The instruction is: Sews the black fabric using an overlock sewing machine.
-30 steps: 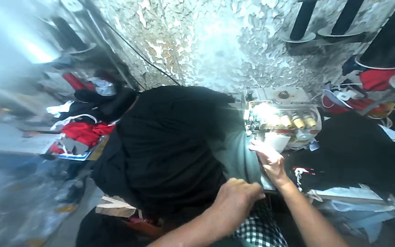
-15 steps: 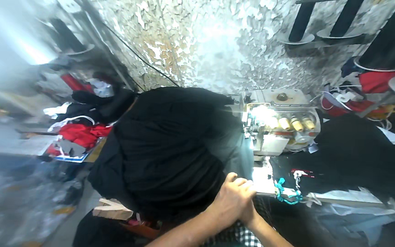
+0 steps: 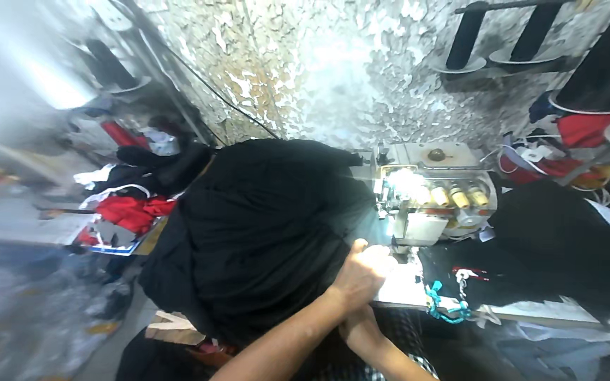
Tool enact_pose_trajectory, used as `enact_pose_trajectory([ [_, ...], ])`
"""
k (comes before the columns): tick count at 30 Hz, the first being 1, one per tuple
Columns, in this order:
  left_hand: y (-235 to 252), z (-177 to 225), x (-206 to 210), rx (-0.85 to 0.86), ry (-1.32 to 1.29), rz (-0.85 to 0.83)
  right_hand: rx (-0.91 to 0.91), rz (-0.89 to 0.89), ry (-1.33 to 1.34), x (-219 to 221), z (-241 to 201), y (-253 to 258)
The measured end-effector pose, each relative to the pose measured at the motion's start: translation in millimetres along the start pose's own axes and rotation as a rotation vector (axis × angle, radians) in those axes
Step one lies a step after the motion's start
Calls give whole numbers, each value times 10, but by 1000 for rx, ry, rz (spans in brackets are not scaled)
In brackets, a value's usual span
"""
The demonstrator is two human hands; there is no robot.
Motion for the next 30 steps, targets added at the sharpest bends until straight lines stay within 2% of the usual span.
enact_pose_trajectory([
  [1, 27, -27, 22, -6, 0, 0, 48, -60, 1, -18, -6, 26],
  [4, 79, -108, 110, -29, -1, 8, 297, -395, 1, -123, -48, 178],
  [11, 166, -293, 290, -128, -31, -12, 470, -493, -1, -160, -7, 315],
  [13, 173, -365, 376, -129, -38, 69, 465, -408, -2, -155, 14, 311],
  [16, 145, -433, 427, -106, -46, 102, 267, 3, 7, -53, 121, 192],
  [17, 124, -458, 427, -99, -47, 106, 237, 53, 23, -39, 161, 176],
  [20, 86, -578, 444, -144, -78, 144, 297, -46, 91, -127, 228, 181],
  [22, 119, -675, 424, -292, -218, 73, 292, -36, 99, -215, 270, 160],
  [24, 203, -778, 368, -432, -348, -82, 233, 70, 62, -315, 381, 106],
  [26, 272, -846, 346, -490, -393, -158, 186, 208, -33, -489, 579, 59],
  [28, 328, -910, 358, -541, -424, -178, 188, 317, -157, -806, 841, 66],
  [30, 361, -960, 383, -578, -445, -158, 271, 312, -283, -1195, 1169, 41],
])
Point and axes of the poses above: each hand's wrist, its own y-axis towards the middle knuckle, its own x-axis out of the palm, z = x × y, the point moved 2 cm from there along y, towards the middle knuckle, and after that the axes turned 8 degrees about z, right-handed, at the moved point
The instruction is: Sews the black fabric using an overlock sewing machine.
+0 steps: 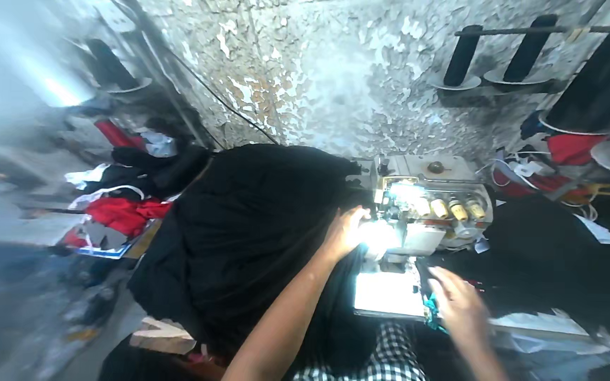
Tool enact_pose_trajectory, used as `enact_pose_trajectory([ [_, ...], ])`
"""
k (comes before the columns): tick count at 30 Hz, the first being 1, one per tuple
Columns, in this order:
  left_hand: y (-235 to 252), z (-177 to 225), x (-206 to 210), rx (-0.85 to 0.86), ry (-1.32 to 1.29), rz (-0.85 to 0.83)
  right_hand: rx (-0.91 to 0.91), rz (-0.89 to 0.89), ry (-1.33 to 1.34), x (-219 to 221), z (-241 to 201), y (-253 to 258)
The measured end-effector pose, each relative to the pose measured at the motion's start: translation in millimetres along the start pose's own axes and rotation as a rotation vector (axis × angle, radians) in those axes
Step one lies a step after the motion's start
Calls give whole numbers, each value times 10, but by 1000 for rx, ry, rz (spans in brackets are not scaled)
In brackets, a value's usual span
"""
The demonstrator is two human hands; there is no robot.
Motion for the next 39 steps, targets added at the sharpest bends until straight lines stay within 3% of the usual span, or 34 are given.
enact_pose_trajectory([
  [5, 34, -37, -2, -79, -10, 73, 243, -220, -247, -374, 868, 167],
  [8, 2, -31, -14, -168, 1, 86, 208, -202, -242, -347, 1058, 79],
  [14, -189, -47, -158, -276, 2, 138, 14, -209, -241, -329, 1150, 46],
  [17, -340, -34, -261, -355, -46, 116, 6, -214, -201, -342, 1201, 77],
  [21, -590, 0, -367, -326, -101, 154, 141, -317, -170, -466, 1244, 279],
  [26, -798, 62, -322, -115, -15, 265, 361, -452, -287, -722, 1018, 415],
  [29, -818, 88, -345, -101, -25, 272, 490, -406, -70, -825, 1084, 455],
  [35, -816, 91, -354, -110, -80, 290, 581, 57, 473, -889, 1002, 476],
  [39, -820, 134, -315, -134, -109, 319, 800, 216, 1117, -767, 619, 623],
])
Point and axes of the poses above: each hand's wrist, its own y-axis towards the middle knuckle, its own x-axis out of the palm, z = x × y, the point moved 2 cm from there along y, towards the middle knuckle, and after that the axes turned 8 degrees about z, right-handed, at the moved point
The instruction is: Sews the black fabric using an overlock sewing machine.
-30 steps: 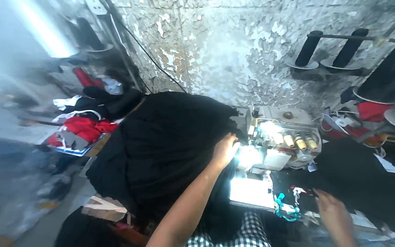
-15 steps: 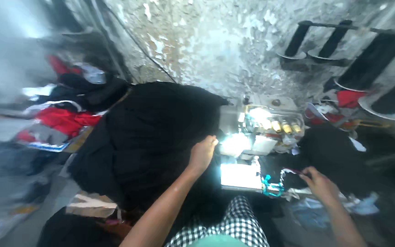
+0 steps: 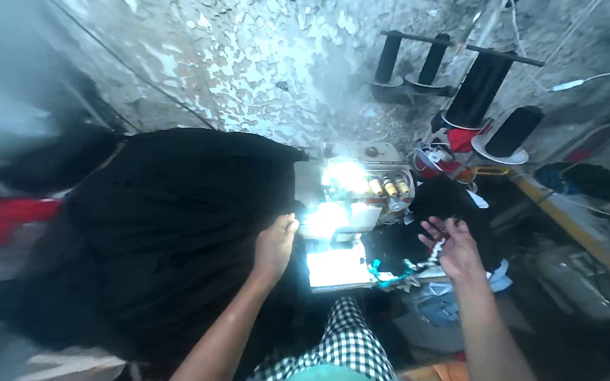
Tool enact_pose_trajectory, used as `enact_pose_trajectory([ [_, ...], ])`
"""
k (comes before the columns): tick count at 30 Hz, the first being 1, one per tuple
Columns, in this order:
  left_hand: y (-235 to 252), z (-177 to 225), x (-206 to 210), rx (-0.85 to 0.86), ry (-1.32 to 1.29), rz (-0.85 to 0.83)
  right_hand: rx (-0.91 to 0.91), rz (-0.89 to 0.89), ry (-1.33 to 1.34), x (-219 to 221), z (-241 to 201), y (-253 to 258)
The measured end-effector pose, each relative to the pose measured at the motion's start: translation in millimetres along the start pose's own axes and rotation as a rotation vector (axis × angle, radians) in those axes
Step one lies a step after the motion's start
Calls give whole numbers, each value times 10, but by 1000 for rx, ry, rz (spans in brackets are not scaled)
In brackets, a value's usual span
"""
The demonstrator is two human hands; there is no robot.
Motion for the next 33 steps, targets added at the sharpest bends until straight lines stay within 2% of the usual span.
enact_pose_trajectory([
  [1, -4, 17, 11, -11, -3, 10, 79, 2, 55, 172, 16, -62],
  [3, -8, 47, 30, -33, -18, 27, 64, -82, -129, 555, 98, -216],
  [7, -20, 93, 43, -41, -51, 31, -439, -422, -954, 1285, 252, -452],
  [9, -16, 114, 67, -42, -49, 28, -624, -500, -1204, 1621, 308, -513],
  [11, -14, 132, 87, -46, -59, 20, -675, -580, -1412, 1897, 392, -505],
  [13, -8, 145, 79, -51, -67, 22, -645, -623, -1564, 2103, 460, -490],
  [15, 4, 149, 80, -34, -64, 43, -670, -607, -1614, 2193, 515, -475],
  [18, -17, 161, 69, 10, -65, 41, -778, -589, -1546, 2116, 561, -498],
  [20, -93, 221, 21, 104, -98, -20, -831, -592, -1391, 1939, 519, -508],
  [23, -404, 499, -110, 265, -229, -370, -805, -537, -1146, 1368, 456, -454],
  [26, -849, 742, -145, 416, -397, -697, -740, -433, -1340, 683, 499, -234],
  [28, -1047, 745, -100, 398, -497, -913, -534, -437, -1497, 396, 547, -94],
  [29, -1104, 709, -55, 380, -501, -988, -498, -445, -1515, 342, 570, -62],
  [31, -1172, 615, 36, 331, -454, -1044, -654, -443, -1442, 432, 576, -148],
  [33, -1200, 556, 91, 285, -407, -1068, -948, -435, -1271, 753, 591, -382],
])
Point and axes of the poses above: each hand's wrist, its own y-axis towards the middle knuckle, its own x-axis out of the palm, z = x × y, the point moved 2 cm from there along y, towards the middle knuckle, and after that the axes turned 8 degrees about z, right-handed, at the moved point
